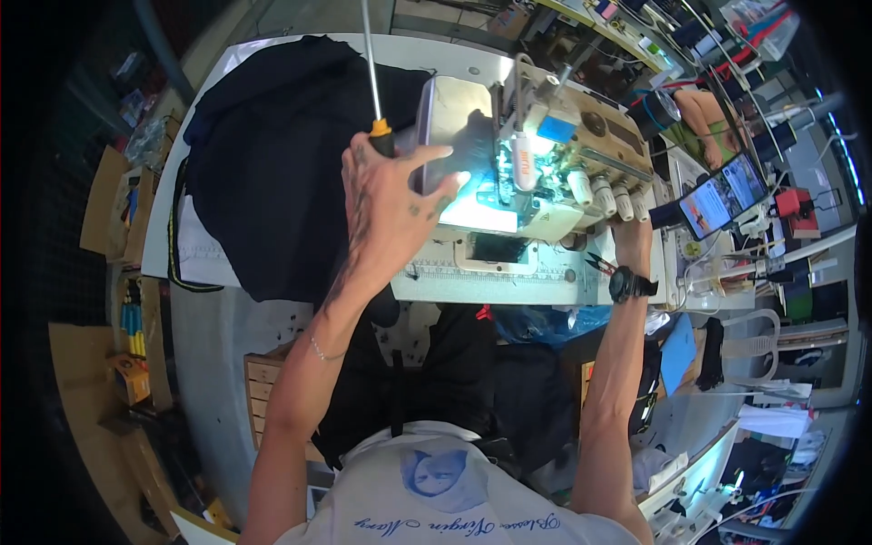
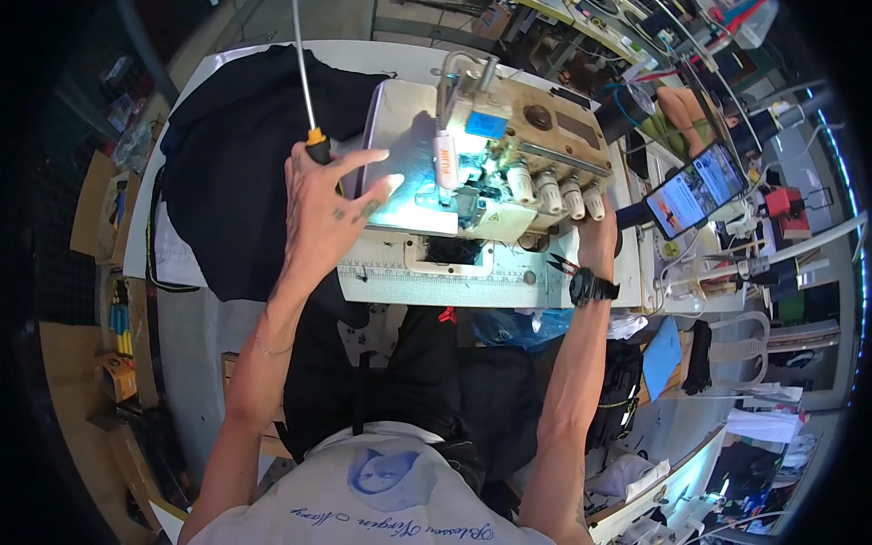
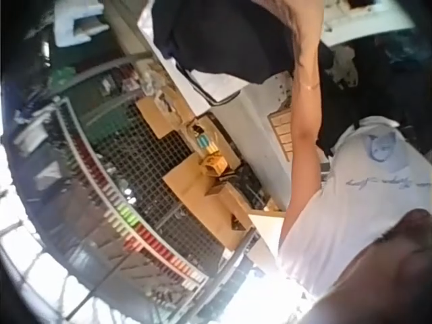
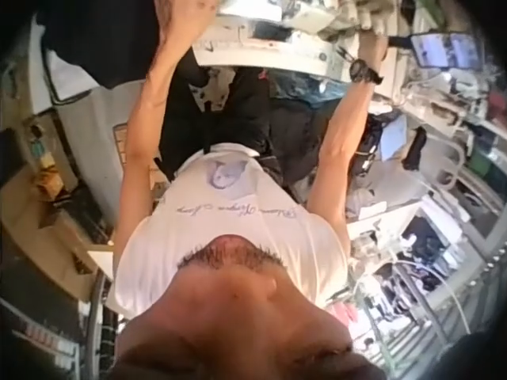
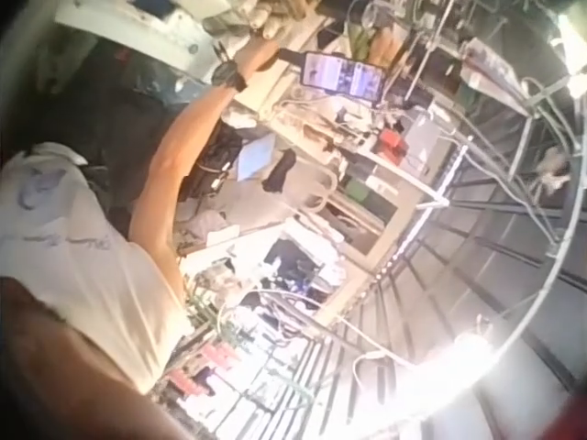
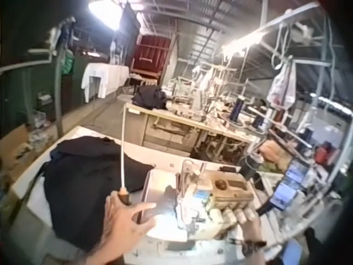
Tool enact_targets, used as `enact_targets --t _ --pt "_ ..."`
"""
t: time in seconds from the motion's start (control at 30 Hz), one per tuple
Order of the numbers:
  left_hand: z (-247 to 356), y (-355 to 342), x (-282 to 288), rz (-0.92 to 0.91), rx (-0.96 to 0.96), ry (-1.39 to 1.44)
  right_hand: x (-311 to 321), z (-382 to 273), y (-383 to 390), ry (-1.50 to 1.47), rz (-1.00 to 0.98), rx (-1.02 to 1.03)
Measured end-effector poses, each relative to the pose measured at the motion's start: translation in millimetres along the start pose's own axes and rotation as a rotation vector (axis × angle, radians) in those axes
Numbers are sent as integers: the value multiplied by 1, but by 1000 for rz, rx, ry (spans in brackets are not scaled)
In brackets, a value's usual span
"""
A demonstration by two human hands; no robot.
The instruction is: The recorder uses a screwdriver to adjust and repair internal components of an industrial sewing machine.
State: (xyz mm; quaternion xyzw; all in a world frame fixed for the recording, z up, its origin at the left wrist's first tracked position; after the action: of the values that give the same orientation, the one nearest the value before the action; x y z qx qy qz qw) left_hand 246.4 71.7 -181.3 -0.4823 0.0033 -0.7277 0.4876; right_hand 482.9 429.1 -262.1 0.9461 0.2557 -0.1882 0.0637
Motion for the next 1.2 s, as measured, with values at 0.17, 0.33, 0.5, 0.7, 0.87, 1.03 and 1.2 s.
enact_targets --t 0.17,0.33,0.5,0.7,0.87,1.03,1.2 --pt "14 -14 -25 -164 -77 -160 -1 -2 -10 110 -138 23" --pt "0 -18 -50 -200 77 -104 -7 -13 -5 530 -122 132" --pt "3 -16 -55 -88 -13 -98 -12 -10 -6 408 -105 52" --pt "5 -14 -57 -53 32 -124 -2 -10 -7 556 -167 165" --pt "-9 -14 -66 -100 99 -55 4 -6 -16 554 -168 167" --pt "-16 -11 -71 -99 105 -31 -7 -16 -11 744 -207 378" --pt "-4 -14 -62 -122 101 87 -13 -31 -10 999 -235 397"
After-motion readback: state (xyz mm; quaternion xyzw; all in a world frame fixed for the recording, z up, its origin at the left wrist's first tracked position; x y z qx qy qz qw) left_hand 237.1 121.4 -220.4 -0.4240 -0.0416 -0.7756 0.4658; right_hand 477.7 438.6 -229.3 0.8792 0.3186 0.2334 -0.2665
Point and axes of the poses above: each hand's wrist, its own y-axis away from the middle knuckle, its own x-axis out of the back of the hand, z = x × y, the point moved 4 cm from there along -y, towards the middle knuckle, and after that the axes turned 11 degrees about -y, right-handed, at the moved point
